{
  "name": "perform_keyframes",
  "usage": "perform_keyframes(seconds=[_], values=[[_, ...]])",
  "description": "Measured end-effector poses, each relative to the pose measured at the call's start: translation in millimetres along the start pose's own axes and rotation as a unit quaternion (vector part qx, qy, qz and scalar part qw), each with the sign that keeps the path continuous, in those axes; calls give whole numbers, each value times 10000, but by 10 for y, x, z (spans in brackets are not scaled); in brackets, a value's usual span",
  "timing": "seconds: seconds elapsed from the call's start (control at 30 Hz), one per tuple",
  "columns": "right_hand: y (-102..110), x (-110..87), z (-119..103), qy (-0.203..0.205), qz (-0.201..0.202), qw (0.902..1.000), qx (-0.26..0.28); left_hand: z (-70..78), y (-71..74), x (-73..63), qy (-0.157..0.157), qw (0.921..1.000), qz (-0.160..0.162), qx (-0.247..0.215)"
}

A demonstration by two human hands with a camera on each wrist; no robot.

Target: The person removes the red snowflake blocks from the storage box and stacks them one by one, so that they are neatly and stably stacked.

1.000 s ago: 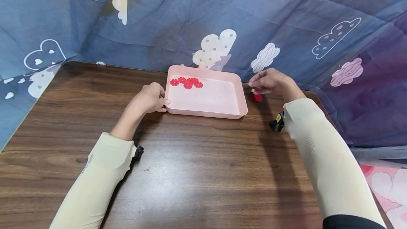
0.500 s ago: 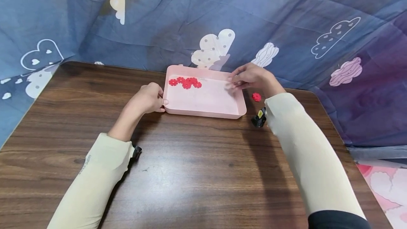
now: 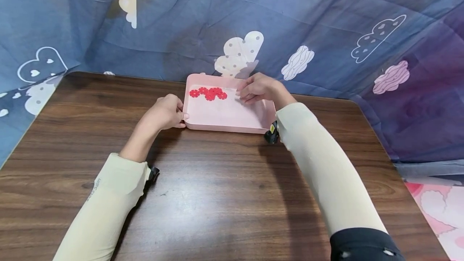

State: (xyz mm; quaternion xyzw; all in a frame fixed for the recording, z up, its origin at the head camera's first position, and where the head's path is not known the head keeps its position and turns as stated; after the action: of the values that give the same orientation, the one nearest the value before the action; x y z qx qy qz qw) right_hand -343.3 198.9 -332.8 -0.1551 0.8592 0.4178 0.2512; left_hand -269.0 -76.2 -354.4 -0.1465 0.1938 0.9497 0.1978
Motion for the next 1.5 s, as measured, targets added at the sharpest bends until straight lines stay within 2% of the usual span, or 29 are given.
perform_keyframes(seconds=[0.3, 0.47, 0.7, 0.97, 1.23, 1.5], values=[[-211, 121, -128, 138, -18, 9997, -209, -2, 6, -19, 45, 10000, -11, 39], [-242, 177, -199, 135, 98, 9995, -283, 10, 6, -15, 56, 9999, 38, 99], [-243, 186, -288, 79, 267, 9958, -876, 34, -2, -19, 38, 9999, 38, 121], [-304, 214, -347, 66, 317, 9924, -1191, 21, -5, -15, 80, 9999, -9, 78], [-297, 197, -322, 197, 371, 9929, -1114, 8, -4, 1, 85, 9999, 19, 64], [-290, 169, -238, 396, 331, 9965, -657, 10, -4, -12, 58, 10000, 25, 59]])
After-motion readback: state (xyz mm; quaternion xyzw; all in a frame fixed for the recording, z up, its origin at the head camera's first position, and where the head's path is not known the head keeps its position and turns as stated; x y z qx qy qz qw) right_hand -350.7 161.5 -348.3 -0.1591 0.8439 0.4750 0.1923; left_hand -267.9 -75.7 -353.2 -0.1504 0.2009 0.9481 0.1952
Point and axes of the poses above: each hand's wrist, its own x-axis towards the middle knuckle, its own y-axis out of the back of the hand, z = x × y, the point moved 5 cm from there along x, towards the middle knuckle, and after that the axes turned 14 degrees about -x, right-handed, at the moved point
